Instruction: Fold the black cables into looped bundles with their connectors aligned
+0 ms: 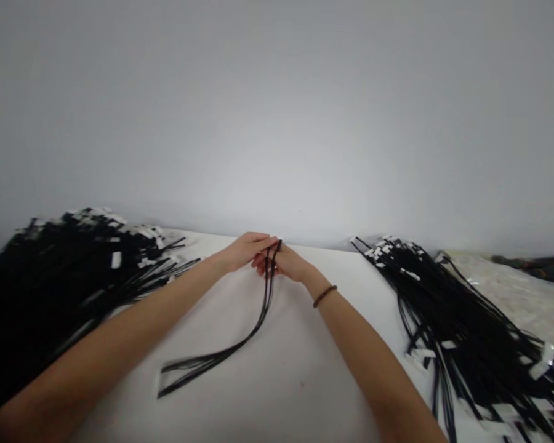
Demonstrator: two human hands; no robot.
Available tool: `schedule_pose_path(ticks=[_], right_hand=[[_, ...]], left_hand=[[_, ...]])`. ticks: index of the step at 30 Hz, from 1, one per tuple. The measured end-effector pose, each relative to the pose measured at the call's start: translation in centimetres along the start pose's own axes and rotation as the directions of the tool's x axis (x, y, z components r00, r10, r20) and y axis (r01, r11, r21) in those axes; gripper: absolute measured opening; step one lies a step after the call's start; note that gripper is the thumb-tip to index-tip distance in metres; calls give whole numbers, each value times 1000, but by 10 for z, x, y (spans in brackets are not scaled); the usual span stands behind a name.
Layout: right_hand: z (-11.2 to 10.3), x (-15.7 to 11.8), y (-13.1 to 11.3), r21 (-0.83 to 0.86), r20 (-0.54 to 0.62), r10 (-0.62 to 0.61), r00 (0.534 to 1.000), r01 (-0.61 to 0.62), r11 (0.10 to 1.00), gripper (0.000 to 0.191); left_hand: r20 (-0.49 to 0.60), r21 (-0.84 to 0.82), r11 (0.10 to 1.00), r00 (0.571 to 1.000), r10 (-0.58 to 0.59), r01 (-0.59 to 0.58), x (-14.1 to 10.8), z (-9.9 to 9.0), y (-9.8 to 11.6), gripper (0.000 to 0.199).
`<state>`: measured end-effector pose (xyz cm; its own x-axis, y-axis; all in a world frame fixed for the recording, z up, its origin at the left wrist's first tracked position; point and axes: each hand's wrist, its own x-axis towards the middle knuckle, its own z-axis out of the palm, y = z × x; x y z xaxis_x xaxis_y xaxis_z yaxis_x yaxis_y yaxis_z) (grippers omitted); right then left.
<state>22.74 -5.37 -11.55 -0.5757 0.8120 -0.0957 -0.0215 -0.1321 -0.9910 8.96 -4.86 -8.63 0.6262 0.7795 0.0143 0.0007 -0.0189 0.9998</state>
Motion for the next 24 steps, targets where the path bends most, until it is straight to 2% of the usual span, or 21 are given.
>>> schedule_pose_path(ticks=[2,4,6,9,12,13,15,19,21,24], right_hand=[[12,1,3,53,56,21,998,-24,998,41],[25,0,3,111,140,27,990,-43,993,40],[37,-4,0,135,266,53,963,-92,987,39],[55,-14,-10,107,451,92,888,-157,982,42],[72,-24,-18,-56,588,184,788,-188,981,39],[77,-27,-19,-120,610,226,759,-193,974,38],[85,-28,-18,-195,612,273,742,-193,962,35],[91,-24,-10,-158,565,260,783,-206,966,35],[91,-22,-8,-134,563,273,780,-240,961,35],[92,-22,-10,-122,602,290,744,-274,954,33]], left_hand=[[-65,-119,993,998,0,-8,2,-2,-1,34],[-157,-253,964,987,38,-77,4,-7,3,29],[-240,-339,927,968,78,-159,5,-13,11,25],[-330,-393,883,936,123,-255,3,-26,29,23],[-464,-455,816,877,125,-356,-2,-46,49,20],[-509,-470,793,853,116,-388,-4,-55,54,21],[-583,-480,751,804,113,-454,-9,-74,62,23],[-688,-460,696,716,113,-552,-21,-107,67,25],[-714,-455,691,694,94,-561,-25,-116,67,26],[-737,-422,706,669,99,-569,-27,-118,69,26]])
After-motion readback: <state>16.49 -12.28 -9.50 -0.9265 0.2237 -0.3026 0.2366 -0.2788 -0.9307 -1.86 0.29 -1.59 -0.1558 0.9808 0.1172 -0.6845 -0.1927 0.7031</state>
